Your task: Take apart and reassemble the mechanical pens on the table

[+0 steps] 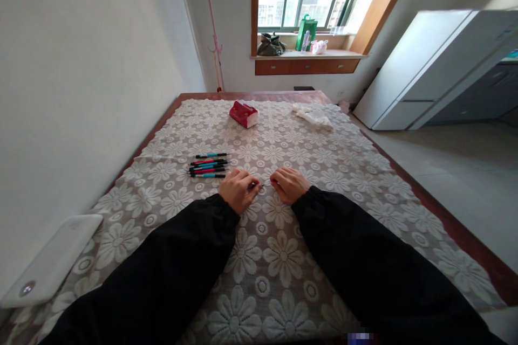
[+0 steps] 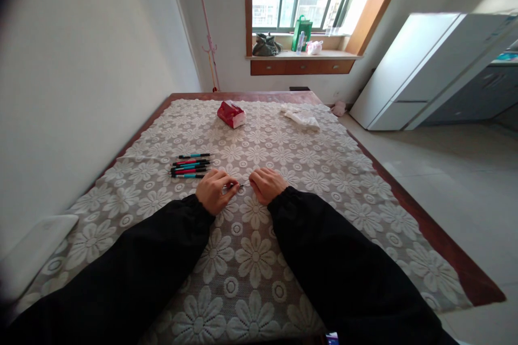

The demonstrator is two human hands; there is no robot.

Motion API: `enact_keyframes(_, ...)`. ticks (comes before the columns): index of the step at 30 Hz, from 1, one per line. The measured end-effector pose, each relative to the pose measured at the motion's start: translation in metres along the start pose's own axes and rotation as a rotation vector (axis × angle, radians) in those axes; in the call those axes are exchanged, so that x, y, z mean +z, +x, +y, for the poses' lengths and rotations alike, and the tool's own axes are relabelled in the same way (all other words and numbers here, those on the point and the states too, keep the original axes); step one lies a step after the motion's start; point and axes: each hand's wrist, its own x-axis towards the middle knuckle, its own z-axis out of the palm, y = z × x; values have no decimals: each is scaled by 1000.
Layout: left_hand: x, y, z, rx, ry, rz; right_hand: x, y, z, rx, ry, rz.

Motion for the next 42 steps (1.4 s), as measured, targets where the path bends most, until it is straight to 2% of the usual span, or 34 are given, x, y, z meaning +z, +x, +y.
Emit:
enact_keyframes(6,2,0,-2,61,0,19,6,-1,-1,-113,-6,12)
enact_keyframes(15,4,0,-5,121,-7,40,4,0,-8,-84,28,-11)
enact_keyframes(21,-2,2,0,-9,-51,64,2,-2,-2,40,3,-8)
enact_keyframes(25,-3,1,3,-61,-1,-44,4,-3,7,131,11,-32)
enact_keyframes(30,2,1,1,-94,26,-122,5,-3,7,115,-28,-71)
enact_keyframes(42,0,2,2,-123,-5,-96,4,-3,5,134,-57,-34)
